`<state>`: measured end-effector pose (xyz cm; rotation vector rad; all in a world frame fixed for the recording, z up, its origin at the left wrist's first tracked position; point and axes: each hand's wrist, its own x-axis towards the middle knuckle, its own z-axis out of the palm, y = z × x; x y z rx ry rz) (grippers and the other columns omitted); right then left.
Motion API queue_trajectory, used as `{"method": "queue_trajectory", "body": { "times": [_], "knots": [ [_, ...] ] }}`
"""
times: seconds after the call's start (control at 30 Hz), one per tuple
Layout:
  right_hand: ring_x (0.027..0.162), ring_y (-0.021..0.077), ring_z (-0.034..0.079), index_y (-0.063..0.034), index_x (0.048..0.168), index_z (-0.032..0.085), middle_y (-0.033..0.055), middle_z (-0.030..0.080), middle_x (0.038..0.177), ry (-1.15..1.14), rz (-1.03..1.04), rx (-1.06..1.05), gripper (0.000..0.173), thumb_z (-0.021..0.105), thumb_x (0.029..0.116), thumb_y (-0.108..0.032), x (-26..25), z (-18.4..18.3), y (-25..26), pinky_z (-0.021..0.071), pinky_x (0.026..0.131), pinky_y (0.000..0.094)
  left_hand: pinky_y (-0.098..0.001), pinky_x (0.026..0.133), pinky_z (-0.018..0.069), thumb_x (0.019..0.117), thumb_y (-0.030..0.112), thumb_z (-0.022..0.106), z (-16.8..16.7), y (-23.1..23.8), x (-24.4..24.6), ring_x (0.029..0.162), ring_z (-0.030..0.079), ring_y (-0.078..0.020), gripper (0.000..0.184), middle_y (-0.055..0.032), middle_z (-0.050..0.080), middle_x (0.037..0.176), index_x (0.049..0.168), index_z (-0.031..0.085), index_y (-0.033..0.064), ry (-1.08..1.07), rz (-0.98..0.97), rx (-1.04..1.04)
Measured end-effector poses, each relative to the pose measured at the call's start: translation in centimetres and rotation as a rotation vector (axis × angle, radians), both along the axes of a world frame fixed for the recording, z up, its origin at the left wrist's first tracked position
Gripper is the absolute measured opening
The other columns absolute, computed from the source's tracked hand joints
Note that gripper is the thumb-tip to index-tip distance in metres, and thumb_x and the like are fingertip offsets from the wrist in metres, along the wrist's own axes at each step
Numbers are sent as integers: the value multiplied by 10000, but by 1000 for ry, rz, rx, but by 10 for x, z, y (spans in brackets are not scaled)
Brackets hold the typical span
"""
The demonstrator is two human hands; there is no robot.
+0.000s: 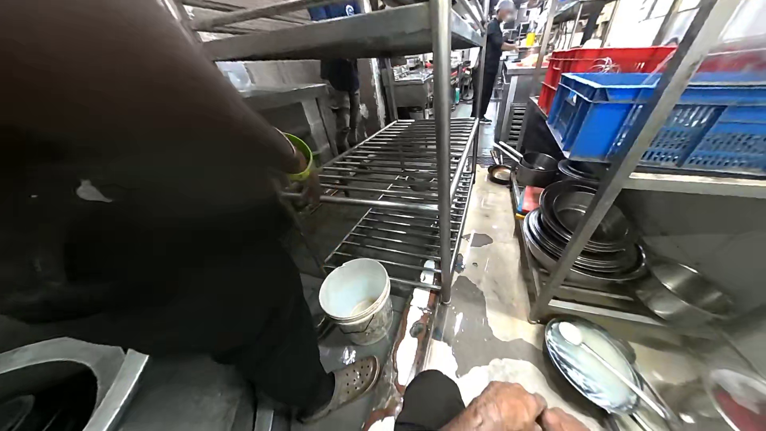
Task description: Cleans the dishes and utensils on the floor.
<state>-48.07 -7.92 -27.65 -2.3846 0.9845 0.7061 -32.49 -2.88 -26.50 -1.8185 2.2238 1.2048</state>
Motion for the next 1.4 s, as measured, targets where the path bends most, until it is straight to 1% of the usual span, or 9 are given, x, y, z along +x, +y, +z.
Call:
{"method": "queue_trajectory", "body": {
  "times": [0.07, 0.3, 0.7, 0.87, 0.97, 1.1, 1.23, 1.33, 1.4],
  "knots": [
    [1105, 436, 691, -12, 1124, 707, 245, 723, 1125, 13, -4, 18, 439, 640, 979, -421, 0, 5, 2, 532, 911, 647, -688, 897, 529, 1030, 273, 573, 3, 0, -1, 1131, 679, -422, 375, -218, 710, 1176, 1361, 602, 99, 1, 2, 19],
    [1116, 405, 692, -40, 1144, 703, 221, 725, 1137, 61, 15, 39, 412, 647, 980, -413, 3, 6, -2, 534, 930, 619, -690, 902, 523, 1024, 270, 572, 10, -1, -4, 1143, 671, -422, 388, -217, 703, 1191, 1367, 595, 91, -19, 4, 35],
    [1090, 395, 701, -43, 1088, 701, 209, 729, 1098, 72, 28, 21, 411, 632, 982, -434, 7, 9, -5, 545, 903, 604, -683, 869, 533, 1015, 265, 573, 9, -4, -1, 1124, 678, -415, 364, -206, 706, 1167, 1336, 603, 95, -27, 4, 28],
    [1097, 396, 700, -43, 1110, 703, 213, 728, 1119, 73, 7, 25, 410, 643, 979, -427, 6, 9, -4, 543, 911, 602, -685, 880, 531, 1017, 270, 572, 10, -4, -2, 1130, 676, -420, 373, -207, 708, 1170, 1344, 602, 93, -27, -2, 33],
    [1118, 404, 689, -36, 1136, 697, 223, 718, 1140, 69, 10, 36, 403, 650, 976, -403, 8, 9, -4, 535, 927, 611, -695, 892, 523, 1015, 265, 578, 8, -3, -1, 1134, 673, -426, 376, -212, 707, 1176, 1352, 604, 99, -14, 21, 25],
    [1135, 438, 669, -44, 1240, 662, 237, 696, 1195, -18, -11, 72, 413, 646, 991, -373, 8, 12, 0, 518, 941, 654, -684, 957, 514, 1025, 286, 554, 11, 2, 2, 1179, 667, -398, 394, -181, 702, 1245, 1394, 598, 151, -25, 38, 31],
    [1102, 448, 672, -45, 1222, 671, 237, 696, 1177, -117, -67, 90, 350, 687, 963, -280, 4, 11, 3, 513, 900, 693, -625, 1023, 505, 1050, 324, 522, 11, 2, 4, 1183, 669, -360, 441, -162, 703, 1249, 1460, 558, 165, -37, 6, 45],
    [1079, 454, 673, -34, 1213, 666, 233, 699, 1164, -153, -96, 117, 322, 710, 946, -209, 4, 18, 3, 513, 861, 705, -605, 1015, 516, 1053, 352, 524, 5, -1, 5, 1140, 689, -340, 473, -146, 718, 1213, 1493, 531, 179, -70, -2, 57],
    [1071, 438, 678, -37, 1198, 677, 215, 706, 1162, -179, -101, 109, 315, 728, 930, -194, 3, 17, 3, 519, 848, 703, -601, 1005, 523, 1049, 344, 547, 0, -2, 6, 1113, 698, -341, 479, -149, 725, 1182, 1491, 531, 159, -77, -16, 43]
  ]
}}
